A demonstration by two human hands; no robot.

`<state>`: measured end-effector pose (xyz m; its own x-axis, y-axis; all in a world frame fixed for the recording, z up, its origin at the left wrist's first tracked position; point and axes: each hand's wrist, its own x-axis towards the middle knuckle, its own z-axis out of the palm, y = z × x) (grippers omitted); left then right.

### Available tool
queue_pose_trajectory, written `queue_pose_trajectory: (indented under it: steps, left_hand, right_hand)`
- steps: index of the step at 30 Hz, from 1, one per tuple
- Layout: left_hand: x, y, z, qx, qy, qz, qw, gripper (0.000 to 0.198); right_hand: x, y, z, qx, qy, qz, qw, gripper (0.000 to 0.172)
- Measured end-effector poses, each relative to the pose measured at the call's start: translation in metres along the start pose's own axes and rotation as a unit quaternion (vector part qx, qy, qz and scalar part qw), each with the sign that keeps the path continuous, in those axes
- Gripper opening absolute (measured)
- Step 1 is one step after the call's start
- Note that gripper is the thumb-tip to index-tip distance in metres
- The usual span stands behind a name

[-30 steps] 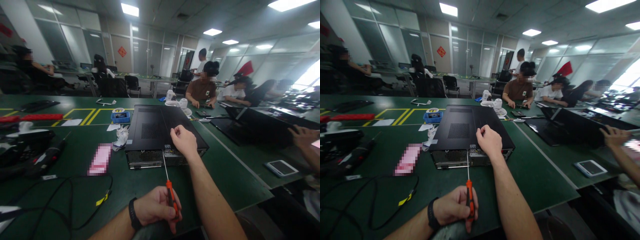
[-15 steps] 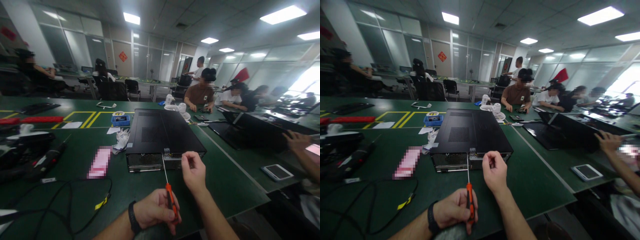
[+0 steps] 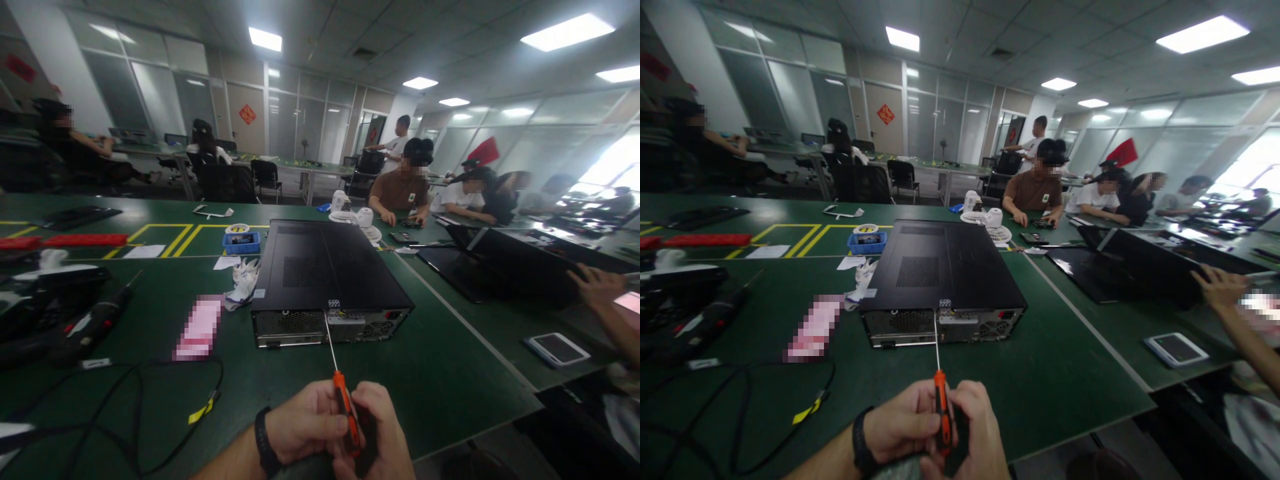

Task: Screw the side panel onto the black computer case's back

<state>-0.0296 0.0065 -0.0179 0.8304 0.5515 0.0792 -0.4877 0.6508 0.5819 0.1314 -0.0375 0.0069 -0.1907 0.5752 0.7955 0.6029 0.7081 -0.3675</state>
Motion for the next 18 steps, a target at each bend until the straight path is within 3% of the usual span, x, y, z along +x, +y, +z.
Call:
queue_pose_trajectory:
  steps: [15,18]
  left_hand:
    - [-0.001,0.005,0.007,0.053,0.017,0.023,0.998,0.050]
    - [-0.001,0.006,0.005,0.086,0.050,0.011,0.995,0.056]
  right_hand:
    - [-0.007,-0.009,0.005,-0.078,-0.017,-0.020,0.997,0.049]
    - [-0.010,-0.008,0.007,-0.086,-0.005,-0.017,0.996,0.048]
